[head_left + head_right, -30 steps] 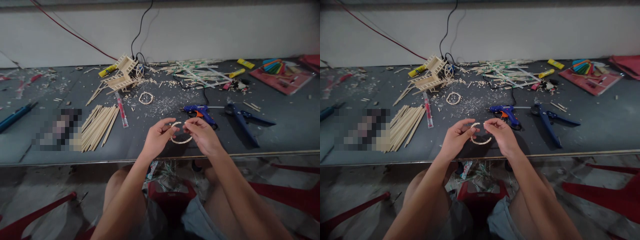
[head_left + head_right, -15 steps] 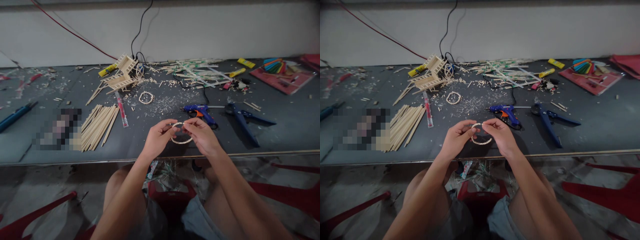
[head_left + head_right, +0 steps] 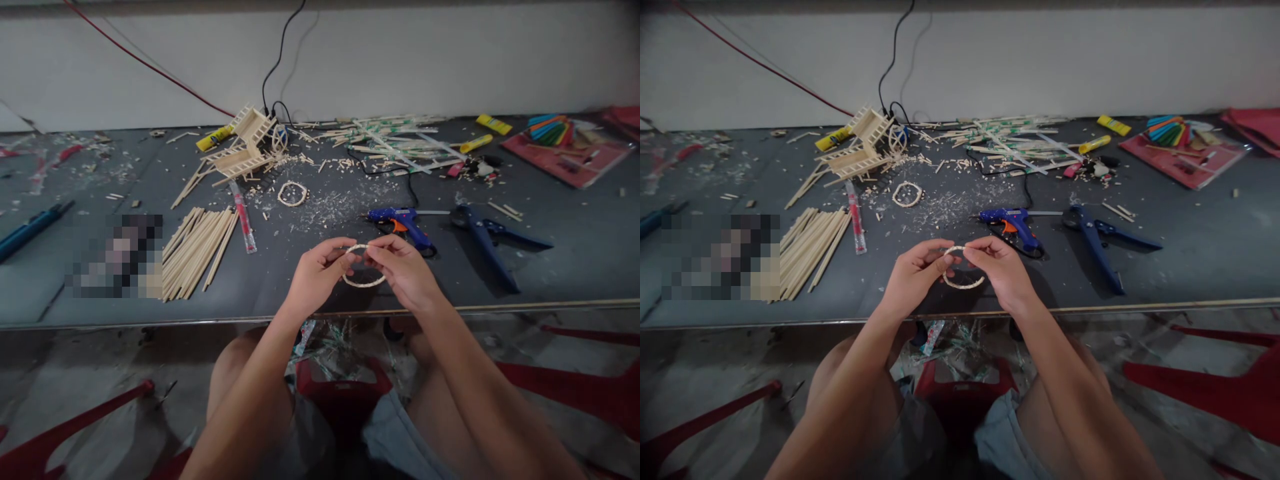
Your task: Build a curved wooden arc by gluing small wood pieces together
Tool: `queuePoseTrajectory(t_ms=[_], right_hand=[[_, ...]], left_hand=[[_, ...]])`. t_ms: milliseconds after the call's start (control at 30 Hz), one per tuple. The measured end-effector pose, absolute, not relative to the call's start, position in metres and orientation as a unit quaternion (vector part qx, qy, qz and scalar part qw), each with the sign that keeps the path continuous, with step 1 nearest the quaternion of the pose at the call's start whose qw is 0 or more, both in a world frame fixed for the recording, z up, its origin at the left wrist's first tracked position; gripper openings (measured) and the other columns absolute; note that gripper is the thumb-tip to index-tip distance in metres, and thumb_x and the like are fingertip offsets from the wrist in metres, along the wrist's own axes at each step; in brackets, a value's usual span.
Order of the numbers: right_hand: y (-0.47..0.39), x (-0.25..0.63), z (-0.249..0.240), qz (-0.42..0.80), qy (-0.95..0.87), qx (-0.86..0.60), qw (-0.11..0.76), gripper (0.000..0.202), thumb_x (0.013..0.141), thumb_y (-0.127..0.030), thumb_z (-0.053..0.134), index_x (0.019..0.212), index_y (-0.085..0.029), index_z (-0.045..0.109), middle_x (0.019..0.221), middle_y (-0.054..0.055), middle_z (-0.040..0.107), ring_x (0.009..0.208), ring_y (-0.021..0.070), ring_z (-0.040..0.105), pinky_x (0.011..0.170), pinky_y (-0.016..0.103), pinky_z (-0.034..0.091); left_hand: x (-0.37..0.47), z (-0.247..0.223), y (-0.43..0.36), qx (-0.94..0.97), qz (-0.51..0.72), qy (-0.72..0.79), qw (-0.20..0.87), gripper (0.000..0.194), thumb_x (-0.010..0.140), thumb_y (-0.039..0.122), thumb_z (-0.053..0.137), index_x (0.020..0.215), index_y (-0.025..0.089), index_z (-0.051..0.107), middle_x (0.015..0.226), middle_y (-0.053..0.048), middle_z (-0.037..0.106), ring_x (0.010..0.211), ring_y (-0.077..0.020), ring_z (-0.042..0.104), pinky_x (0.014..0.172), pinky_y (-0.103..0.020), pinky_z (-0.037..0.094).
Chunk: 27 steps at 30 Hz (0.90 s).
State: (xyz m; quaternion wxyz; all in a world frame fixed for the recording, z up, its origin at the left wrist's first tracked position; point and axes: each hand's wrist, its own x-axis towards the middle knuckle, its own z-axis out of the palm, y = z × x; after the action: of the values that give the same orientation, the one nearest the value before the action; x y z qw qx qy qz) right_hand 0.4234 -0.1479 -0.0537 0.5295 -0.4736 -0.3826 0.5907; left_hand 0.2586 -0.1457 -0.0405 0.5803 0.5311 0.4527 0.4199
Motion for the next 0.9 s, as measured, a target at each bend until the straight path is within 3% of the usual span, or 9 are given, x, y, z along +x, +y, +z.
queuePoseTrajectory(t_ms=[900], right_hand=[[-0.1472, 0.422, -0.0562, 0.6, -0.372, -0.465, 0.535, 0.017, 0.068, -0.032, 0.078, 0.08, -0.024, 0.068, 0.077, -0.003, 0.066, 0.073, 0.0114, 0.06, 0.072, 0.027, 0.047]], left_hand=[[0.2603, -0.0414, -0.146, 0.526, 0.429, 0.452, 0.579, 0.027, 0.082, 0.03, 0.065, 0.106, 0.019, 0.064, 0.082, -0.003, 0.074, 0.062, -0.0105, 0.064, 0.055, -0.02, 0.046]])
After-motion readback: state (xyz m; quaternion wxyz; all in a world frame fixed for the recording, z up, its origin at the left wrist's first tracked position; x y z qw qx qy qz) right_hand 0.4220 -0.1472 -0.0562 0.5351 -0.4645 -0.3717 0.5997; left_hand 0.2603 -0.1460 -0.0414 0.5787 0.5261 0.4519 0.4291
